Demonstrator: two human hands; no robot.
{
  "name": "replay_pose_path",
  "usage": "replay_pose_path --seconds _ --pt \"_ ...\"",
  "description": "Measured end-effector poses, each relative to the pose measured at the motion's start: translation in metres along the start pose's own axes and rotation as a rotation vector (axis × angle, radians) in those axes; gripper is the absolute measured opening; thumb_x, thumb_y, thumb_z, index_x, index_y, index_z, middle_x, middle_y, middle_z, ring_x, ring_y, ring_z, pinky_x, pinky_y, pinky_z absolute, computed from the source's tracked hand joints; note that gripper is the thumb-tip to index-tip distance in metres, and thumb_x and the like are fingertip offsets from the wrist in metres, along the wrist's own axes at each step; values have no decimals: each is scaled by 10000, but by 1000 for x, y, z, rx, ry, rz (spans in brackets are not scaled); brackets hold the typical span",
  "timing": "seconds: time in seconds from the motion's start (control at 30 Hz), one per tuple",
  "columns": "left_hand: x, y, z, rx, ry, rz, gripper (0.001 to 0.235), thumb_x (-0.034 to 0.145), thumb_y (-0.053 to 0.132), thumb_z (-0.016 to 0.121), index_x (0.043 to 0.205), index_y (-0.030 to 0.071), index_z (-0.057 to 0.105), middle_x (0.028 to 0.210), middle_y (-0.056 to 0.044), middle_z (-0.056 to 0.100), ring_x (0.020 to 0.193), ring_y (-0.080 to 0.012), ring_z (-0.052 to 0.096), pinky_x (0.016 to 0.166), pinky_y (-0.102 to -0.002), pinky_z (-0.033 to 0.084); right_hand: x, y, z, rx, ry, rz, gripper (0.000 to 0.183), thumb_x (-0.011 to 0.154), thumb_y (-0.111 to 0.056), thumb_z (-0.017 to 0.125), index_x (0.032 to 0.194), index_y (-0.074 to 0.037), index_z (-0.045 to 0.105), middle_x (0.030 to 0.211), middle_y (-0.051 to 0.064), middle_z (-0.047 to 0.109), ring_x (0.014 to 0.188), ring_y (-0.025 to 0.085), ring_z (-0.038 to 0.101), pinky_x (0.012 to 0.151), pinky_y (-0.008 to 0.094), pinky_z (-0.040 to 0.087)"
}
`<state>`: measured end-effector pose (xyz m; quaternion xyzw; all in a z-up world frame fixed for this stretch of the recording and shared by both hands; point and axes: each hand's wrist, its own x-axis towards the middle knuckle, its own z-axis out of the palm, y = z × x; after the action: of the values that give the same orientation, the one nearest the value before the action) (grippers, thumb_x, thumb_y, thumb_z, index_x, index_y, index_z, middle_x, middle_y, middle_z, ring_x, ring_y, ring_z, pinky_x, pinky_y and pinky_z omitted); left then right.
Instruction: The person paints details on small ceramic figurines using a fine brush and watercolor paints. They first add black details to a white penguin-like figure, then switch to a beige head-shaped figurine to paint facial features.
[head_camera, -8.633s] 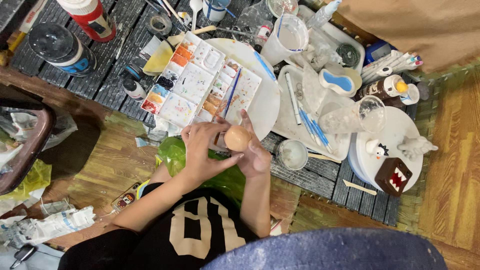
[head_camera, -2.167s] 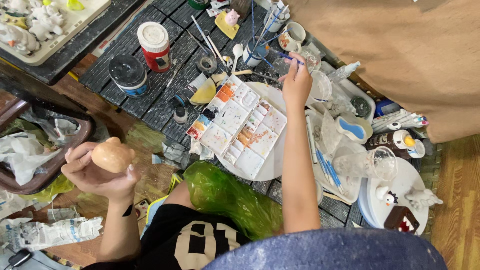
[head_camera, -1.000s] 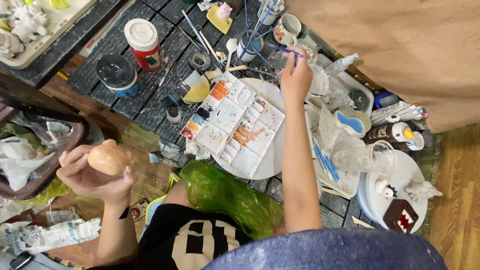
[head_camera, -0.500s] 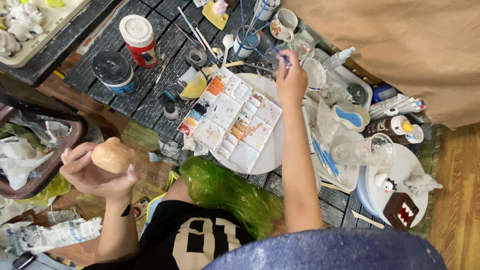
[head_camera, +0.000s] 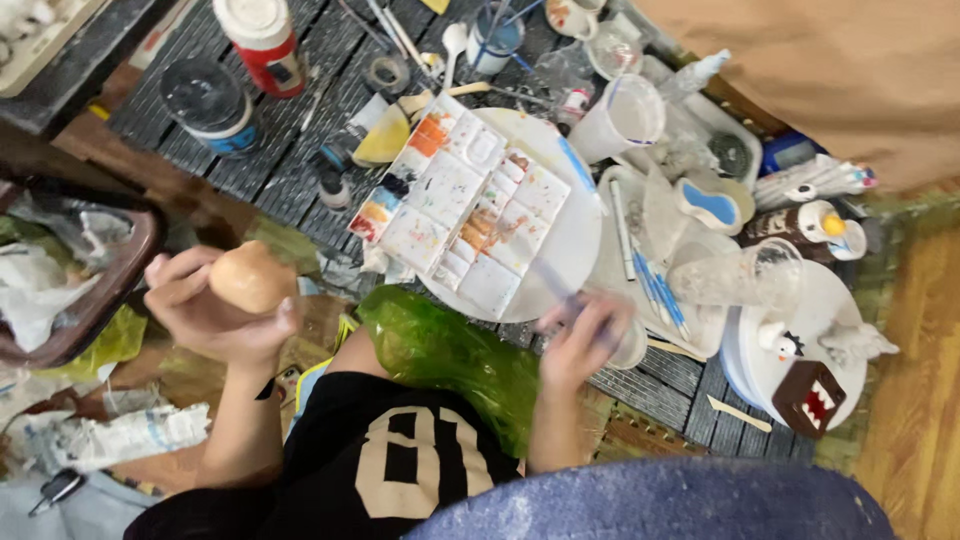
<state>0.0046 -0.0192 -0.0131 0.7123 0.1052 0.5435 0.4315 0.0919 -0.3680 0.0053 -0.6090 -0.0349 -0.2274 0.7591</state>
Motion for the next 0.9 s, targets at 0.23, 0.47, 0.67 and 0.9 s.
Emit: replay_pose_path --seconds 0.23,0.47,0.67,0.9 --pt "-20 1 24 -413 -46 -189 657 796 276 890 1211 103 409 1247 -129 543 1143 -216 589 1038 -414 516 -75 13 13 -463 -705 -353 91 1006 -53 616 1096 -56 610 1023 153 740 699 232 747 600 339 595" --pt "-37 -8 19 -433 -97 -282 666 808 155 877 1256 90 389 1236 -136 509 1112 -175 584 1016 -350 520 -74 -5 46 -741 -779 -381 187 884 -47 760 1038 -72 658 1028 133 760 695 277 719 607 355 548" --pt "-32 -8 17 -427 -72 -261 676 812 184 884 1266 89 394 1233 -129 519 1082 -155 568 1037 -345 533 -65 -23 48 -681 -825 -350 214 884 -9 718 1068 -77 632 1068 145 723 789 322 734 662 357 572" --pt "-32 -6 17 -373 -96 -241 673 787 172 879 1245 78 395 1216 -132 517 1094 -164 571 1018 -336 513 -66 -23 34 -623 -886 -262 228 859 5 707 1052 -91 635 1044 138 735 703 236 729 592 322 563"
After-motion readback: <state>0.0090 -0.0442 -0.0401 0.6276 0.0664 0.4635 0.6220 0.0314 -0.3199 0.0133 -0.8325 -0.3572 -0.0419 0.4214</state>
